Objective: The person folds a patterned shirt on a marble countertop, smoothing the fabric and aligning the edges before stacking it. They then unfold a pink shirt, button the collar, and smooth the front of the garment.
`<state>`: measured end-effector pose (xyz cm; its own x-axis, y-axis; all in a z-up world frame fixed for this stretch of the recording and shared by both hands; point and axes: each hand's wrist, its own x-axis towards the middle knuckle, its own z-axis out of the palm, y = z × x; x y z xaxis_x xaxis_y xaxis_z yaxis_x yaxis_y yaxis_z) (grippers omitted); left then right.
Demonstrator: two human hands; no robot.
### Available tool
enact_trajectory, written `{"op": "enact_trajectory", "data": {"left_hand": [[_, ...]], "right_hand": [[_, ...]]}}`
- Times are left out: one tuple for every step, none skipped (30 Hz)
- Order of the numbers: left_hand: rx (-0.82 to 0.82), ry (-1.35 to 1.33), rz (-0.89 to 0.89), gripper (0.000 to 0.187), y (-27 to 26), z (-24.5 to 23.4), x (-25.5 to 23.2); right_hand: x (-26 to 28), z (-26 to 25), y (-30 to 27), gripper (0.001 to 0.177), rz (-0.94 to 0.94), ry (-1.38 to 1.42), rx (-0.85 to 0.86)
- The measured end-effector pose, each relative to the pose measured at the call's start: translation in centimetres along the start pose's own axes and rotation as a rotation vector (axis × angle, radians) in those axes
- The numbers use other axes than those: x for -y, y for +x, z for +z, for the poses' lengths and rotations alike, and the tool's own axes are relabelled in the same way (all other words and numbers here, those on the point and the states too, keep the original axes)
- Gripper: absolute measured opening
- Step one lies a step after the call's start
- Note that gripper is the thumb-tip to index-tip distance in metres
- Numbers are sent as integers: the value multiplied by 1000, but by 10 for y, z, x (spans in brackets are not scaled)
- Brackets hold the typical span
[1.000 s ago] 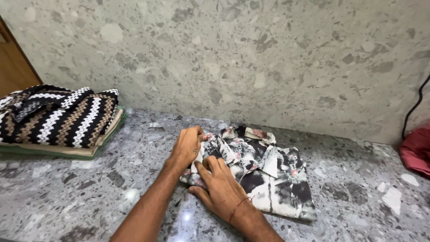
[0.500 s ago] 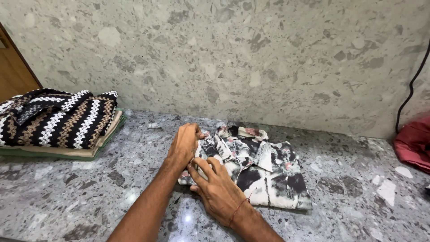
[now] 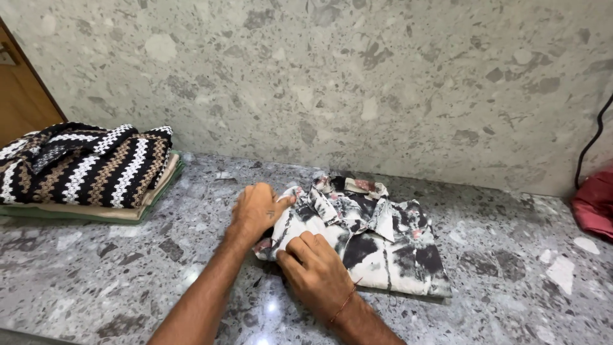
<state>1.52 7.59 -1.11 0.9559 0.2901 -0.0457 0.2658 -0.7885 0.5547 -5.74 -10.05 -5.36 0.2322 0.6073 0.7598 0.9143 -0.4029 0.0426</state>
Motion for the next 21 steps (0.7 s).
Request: {"op": "enact_trajectory", "data": {"left_hand": [[-109,-64,84,48,2,7,4],[-219,-127,168,37,4,14,9],[-220,-127,167,37,7,20,13],[-307,-161,254,35,10,26,16],[-391,-196,343,33,13,33,18],[-388,-198,345,33,12,35,17],[-369,-239,319,32,12,36,16],[-349,-280,294,32,12,37,15],[-344,-279,297,32,6,33,13],[-310,-267,245,28,1,30,10],[-275,-256,194,25,-4,26,7],[-270,-256,198,25,-4,28,8],[-405,-181,280,25,-3,29,9],[-540,-104,363,26,-2,30,10],[-537,-104,366,26,-10,27,2],[-562,-91,468,25,-19,24,-6],[-586,-78,568,23,-27,21,-13],[-584,-78,570,23,-35,21,-23],[-454,-75,662,32,-45,22,-34],[-323,-73,751,40,-54,24,-44],[-319,-76,752,40,-59,29,-52]], "right_hand": [[1,0,1,21,-37,7,-38],[2,0,2,19,-75,14,-76],[2,-1,2,19,-76,15,-75],[1,-1,2,17,-84,60,-78],[1,-2,1,15,-89,102,-79],[0,-5,1,15,-87,100,-77],[-1,-7,2,14,-93,122,-96],[-2,-10,2,13,-99,145,-115],[-5,-5,-2,13,-94,142,-115],[-8,0,-6,11,-83,139,-64],[-11,3,-10,9,-72,136,-11],[-12,2,-10,9,-68,131,-10],[-13,1,-10,14,-43,144,7],[-14,0,-10,21,-18,157,24],[-16,-14,-10,21,-15,155,23],[-19,-29,-9,28,72,92,-39],[-21,-43,-8,37,159,29,-101],[-30,-50,-19,37,162,28,-102],[-38,-57,-31,41,272,20,-26],[-46,-64,-43,44,382,12,51],[-45,-73,-48,44,385,10,55]]}}
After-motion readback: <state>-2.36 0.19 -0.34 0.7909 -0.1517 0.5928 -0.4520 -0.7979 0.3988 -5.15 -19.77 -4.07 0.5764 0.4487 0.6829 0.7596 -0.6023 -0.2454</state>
